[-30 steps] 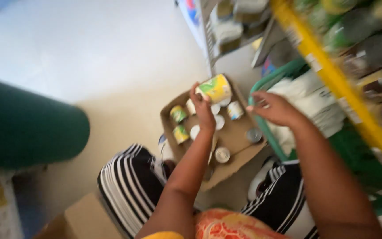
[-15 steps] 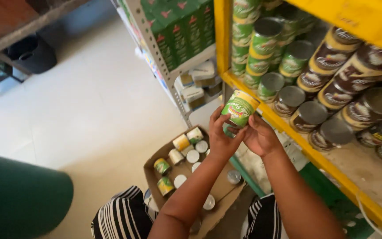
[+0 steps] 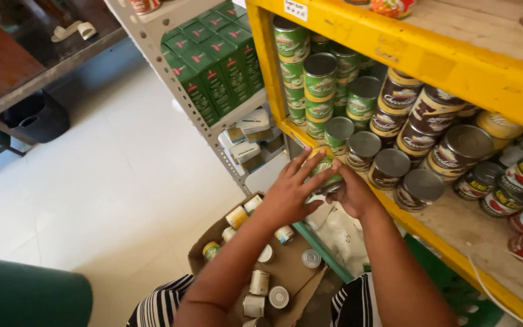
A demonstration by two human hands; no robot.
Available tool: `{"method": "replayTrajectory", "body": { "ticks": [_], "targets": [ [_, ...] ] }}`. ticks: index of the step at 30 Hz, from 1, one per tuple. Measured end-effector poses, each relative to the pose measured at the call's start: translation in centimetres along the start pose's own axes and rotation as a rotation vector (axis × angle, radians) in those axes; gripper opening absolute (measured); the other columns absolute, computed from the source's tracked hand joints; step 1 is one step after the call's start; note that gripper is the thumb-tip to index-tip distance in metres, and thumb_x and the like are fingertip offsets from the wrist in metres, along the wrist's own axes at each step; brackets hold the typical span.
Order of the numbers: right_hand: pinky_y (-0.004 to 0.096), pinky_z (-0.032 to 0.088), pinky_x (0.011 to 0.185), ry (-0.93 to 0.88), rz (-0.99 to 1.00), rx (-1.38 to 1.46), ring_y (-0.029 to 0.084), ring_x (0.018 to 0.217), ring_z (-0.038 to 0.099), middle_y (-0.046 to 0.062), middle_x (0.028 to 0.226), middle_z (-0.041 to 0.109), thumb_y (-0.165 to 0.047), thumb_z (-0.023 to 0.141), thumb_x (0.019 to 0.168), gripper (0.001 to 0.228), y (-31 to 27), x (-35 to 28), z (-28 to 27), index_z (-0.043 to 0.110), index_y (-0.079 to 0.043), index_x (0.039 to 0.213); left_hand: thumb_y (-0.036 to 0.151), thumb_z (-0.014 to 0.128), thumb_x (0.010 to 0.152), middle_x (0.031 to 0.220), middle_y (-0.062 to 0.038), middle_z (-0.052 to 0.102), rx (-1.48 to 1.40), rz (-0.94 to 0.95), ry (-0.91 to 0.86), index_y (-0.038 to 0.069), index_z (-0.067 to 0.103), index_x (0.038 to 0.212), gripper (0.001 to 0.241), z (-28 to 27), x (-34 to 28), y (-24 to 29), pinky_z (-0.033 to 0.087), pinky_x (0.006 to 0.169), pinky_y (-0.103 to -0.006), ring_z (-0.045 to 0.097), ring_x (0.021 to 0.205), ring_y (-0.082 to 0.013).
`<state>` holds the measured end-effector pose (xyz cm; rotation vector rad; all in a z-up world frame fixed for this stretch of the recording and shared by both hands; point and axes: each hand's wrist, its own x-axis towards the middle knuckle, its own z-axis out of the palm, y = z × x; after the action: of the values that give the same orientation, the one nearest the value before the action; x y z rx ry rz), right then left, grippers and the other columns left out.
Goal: The recorder is organizing and restocking various canned food items from a cardboard box onto grocery store shelves.
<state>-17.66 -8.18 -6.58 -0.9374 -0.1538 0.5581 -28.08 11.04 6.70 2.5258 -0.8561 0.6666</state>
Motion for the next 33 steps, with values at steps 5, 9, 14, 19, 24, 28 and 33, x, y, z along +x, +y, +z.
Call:
{"method": "replayTrajectory", "body": {
  "ticks": [5, 9, 14, 19, 24, 28, 33],
  "targets": [
    [0.032, 0.045, 0.055, 0.072, 0.02, -0.093, 0.015, 0.077, 0.062, 0.0, 0.096, 0.067, -0.059, 0.048, 0.103, 0.045, -0.5, 0.3, -1.3, 0.06, -0.019, 0.12, 0.017, 0.084, 0.075, 0.155, -0.012, 0.048, 0.015, -0.02, -0.089, 0.028, 0.054, 0.147, 0.08, 0.4, 0.9, -2.7, 0.046, 0.114, -0.0464, 0.046, 0.14, -0.0375],
    [0.033, 0.051, 0.07, 0.095, -0.117, -0.012, 0.015, 0.091, 0.063, 0.001, 0.109, 0.069, -0.063, 0.043, 0.104, 0.059, -1.0, 0.6, -0.3, 0.06, -0.011, 0.128, 0.017, 0.09, 0.068, 0.137, -0.017, 0.054, -0.083, -0.185, -0.007, 0.021, 0.056, 0.144, 0.083, 2.0, 2.3, -3.5, 0.047, 0.107, -0.0489, 0.052, 0.126, -0.04],
    [0.037, 0.05, 0.093, 0.085, -0.35, 0.031, 0.018, 0.114, 0.061, 0.004, 0.13, 0.064, -0.058, 0.046, 0.103, 0.064, -1.6, 1.0, -0.4, 0.051, -0.009, 0.144, 0.019, 0.09, 0.067, 0.133, -0.019, 0.063, -0.298, -0.31, 0.399, 0.009, 0.057, 0.141, 0.082, 9.7, 4.2, -5.6, 0.051, 0.107, -0.0454, 0.061, 0.125, -0.0366],
    [0.039, 0.045, 0.105, 0.145, -0.507, -0.281, 0.023, 0.129, 0.052, 0.009, 0.147, 0.05, -0.046, 0.054, 0.103, 0.07, -2.4, 0.3, 1.3, 0.039, -0.006, 0.158, 0.029, 0.092, 0.068, 0.114, -0.019, 0.074, -0.439, -0.657, 0.592, 0.004, 0.062, 0.138, 0.08, 14.2, 8.0, -6.6, 0.056, 0.095, -0.0439, 0.071, 0.107, -0.0343],
    [0.042, 0.029, 0.123, 0.28, -0.73, -0.948, 0.033, 0.152, 0.033, 0.019, 0.166, 0.031, -0.024, 0.066, 0.1, 0.075, -1.2, 0.6, 0.6, 0.031, 0.0, 0.161, 0.029, 0.093, 0.067, 0.117, -0.023, 0.07, -0.407, -0.715, 0.741, 0.003, 0.061, 0.133, 0.078, 15.0, 9.8, -5.5, 0.054, 0.088, -0.0462, 0.068, 0.105, -0.039],
    [0.04, 0.024, 0.126, 0.206, -0.638, -0.88, 0.031, 0.158, 0.028, 0.018, 0.17, 0.028, -0.023, 0.065, 0.1, 0.076, -0.9, 1.2, 0.9, 0.028, -0.001, 0.163, 0.027, 0.085, 0.075, 0.118, -0.019, 0.073, -0.459, -0.723, 0.718, 0.005, 0.061, 0.131, 0.065, 19.6, 8.4, -8.0, 0.055, 0.094, -0.0448, 0.069, 0.11, -0.0372],
    [0.038, 0.027, 0.122, 0.158, -0.543, -0.782, 0.029, 0.157, 0.026, 0.017, 0.173, 0.022, -0.024, 0.065, 0.098, 0.081, -1.0, 1.6, 1.0, 0.023, -0.003, 0.164, 0.032, 0.084, 0.079, 0.107, -0.021, 0.074, -0.248, -0.714, 0.588, 0.005, 0.07, 0.127, 0.057, 20.9, 7.8, -9.0, 0.054, 0.095, -0.0469, 0.07, 0.103, -0.0402]
  ]
}}
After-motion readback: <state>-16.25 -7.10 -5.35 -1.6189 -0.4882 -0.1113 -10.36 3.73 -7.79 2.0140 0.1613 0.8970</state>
